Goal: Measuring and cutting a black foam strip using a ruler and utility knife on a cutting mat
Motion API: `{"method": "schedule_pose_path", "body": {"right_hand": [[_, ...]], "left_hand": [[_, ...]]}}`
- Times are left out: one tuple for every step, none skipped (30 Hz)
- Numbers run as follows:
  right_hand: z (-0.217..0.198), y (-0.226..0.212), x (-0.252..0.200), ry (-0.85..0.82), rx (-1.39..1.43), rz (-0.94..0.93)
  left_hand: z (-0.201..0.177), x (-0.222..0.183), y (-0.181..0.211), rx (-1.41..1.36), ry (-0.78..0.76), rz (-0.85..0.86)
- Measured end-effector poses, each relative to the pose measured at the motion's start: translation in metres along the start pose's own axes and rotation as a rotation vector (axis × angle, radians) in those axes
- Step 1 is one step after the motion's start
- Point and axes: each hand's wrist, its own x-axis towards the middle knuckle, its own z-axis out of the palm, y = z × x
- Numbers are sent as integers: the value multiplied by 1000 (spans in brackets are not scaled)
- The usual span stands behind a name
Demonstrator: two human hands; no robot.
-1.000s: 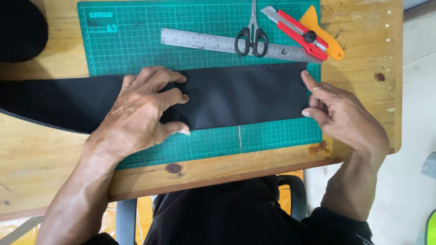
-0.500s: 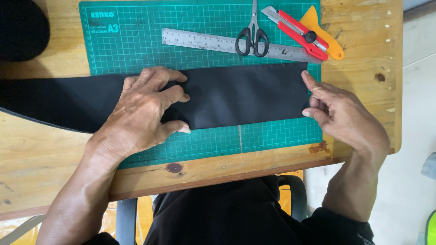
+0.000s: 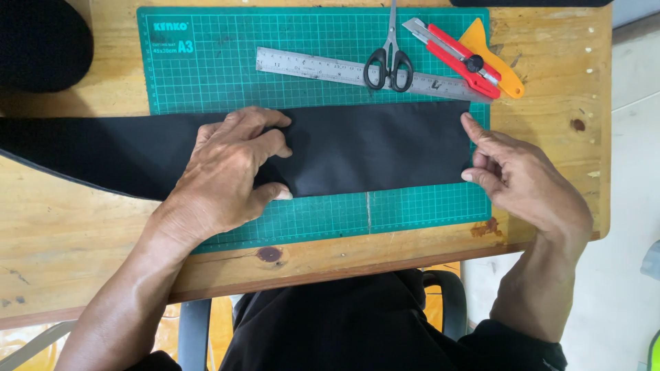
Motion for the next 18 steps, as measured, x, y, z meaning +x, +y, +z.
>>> {"method": "schedule_pose_path", "body": {"right_hand": [[0,1,0,3,-1,-1],[1,2,0,4,1,4],[2,3,0,5,3,8],[1,2,1,8,3,7],[1,2,1,10,6,3],[1,1,1,11,11,1],[1,2,0,11,12,2],[1,2,0,7,4,11],[1,2,0,3,-3,20],[0,1,0,2,-3,20],[0,-1,0,-2,12,22],[-1,-2,0,-5,28,23],[-1,-1,1,-6,28,22],[-1,0,0,-9,42,30],[-1,1,0,-12,57,39],[0,0,-1,-14,58,41],[1,0,-2,-5,87,61],[1,0,-2,9,116,76]], "left_hand": [[-1,1,0,2,2,2],[-1,1,0,4,-9,0],[-1,1,0,5,-20,-2],[-1,1,-2,8,-18,-1],[-2,2,-3,-4,-12,-2],[-1,1,-4,-17,-9,-4],[-1,1,-3,-16,-10,-4],[-1,1,-2,-16,-9,-13],[-1,1,-1,-16,-8,-21],[-1,1,1,-16,-9,-22],[0,1,3,0,-5,-23],[0,1,4,16,0,-25],[0,0,6,16,0,-26],[0,0,7,40,24,-22],[1,0,9,63,49,-17],[2,0,10,62,46,-17],[4,-1,11,158,51,-48],[4,0,12,257,61,-77]]}}
